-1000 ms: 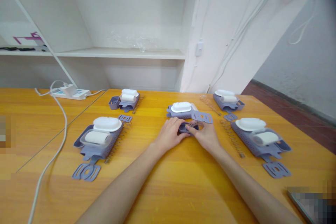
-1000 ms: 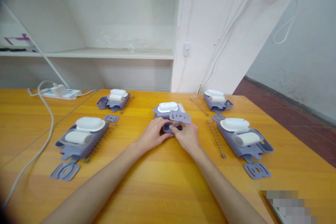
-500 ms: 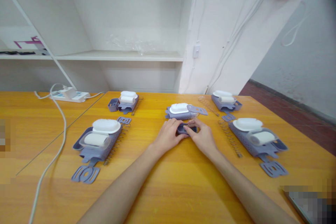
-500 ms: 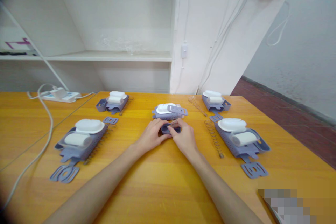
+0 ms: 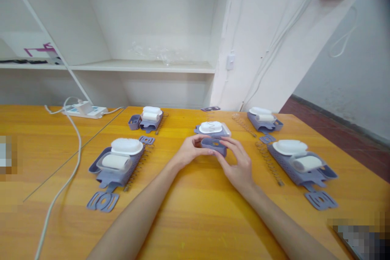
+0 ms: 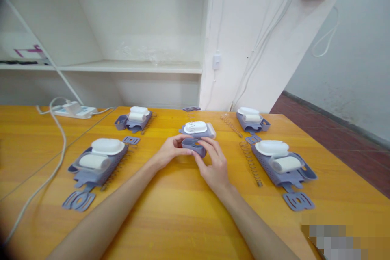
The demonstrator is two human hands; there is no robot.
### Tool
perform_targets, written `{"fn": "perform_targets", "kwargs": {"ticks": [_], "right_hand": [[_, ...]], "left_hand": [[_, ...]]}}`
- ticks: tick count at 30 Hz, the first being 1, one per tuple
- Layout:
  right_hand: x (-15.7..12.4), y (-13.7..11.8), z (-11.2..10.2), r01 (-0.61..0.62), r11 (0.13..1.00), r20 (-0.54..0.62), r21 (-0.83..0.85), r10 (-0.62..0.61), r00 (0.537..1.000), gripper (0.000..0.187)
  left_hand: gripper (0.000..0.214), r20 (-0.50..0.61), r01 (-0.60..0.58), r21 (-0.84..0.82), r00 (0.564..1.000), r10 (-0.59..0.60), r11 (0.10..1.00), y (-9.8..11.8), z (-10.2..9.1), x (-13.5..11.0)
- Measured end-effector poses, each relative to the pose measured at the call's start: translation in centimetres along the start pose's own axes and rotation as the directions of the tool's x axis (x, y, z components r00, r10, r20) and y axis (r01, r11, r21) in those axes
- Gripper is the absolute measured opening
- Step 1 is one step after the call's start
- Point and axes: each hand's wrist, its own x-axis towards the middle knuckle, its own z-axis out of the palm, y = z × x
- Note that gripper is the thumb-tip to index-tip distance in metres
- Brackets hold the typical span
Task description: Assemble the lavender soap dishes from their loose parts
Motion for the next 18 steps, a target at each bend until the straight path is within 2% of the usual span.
{"fn": "perform_targets", "kwargs": {"ticks": [6,11,15,17,18], "right_hand": [[-0.1,1.1,0.1,-0.042,0.998,0.075,-0.041,0.045,0.996,0.042],[0.3,3.3,0.1,-0.024,0.94,0.225,-0.34,0.106,0.969,0.053],[0.1,4.1,0.5,0.026,0.849,0.347,-0.527,0.187,0.919,0.065],[0.0,4.0,0.6,0.045,0.81,0.359,-0.584,0.208,0.91,0.067],[0.0,3.9,0.6,0.052,0.793,0.356,-0.607,0.213,0.91,0.068]], "left_hand": [[0.049,-0.12,0.03,-0.29,0.991,-0.067,0.957,0.4,-1.4,0.2],[0.035,-0.248,-0.023,-0.461,0.963,-0.104,0.887,1.0,-2.6,0.5],[0.023,-0.405,-0.077,-0.571,0.892,-0.199,0.817,1.3,-4.1,0.8],[0.022,-0.503,-0.119,-0.569,0.833,-0.231,0.813,1.3,-4.8,1.0],[0.022,-0.57,-0.158,-0.548,0.789,-0.228,0.821,1.3,-5.1,1.1]]}}
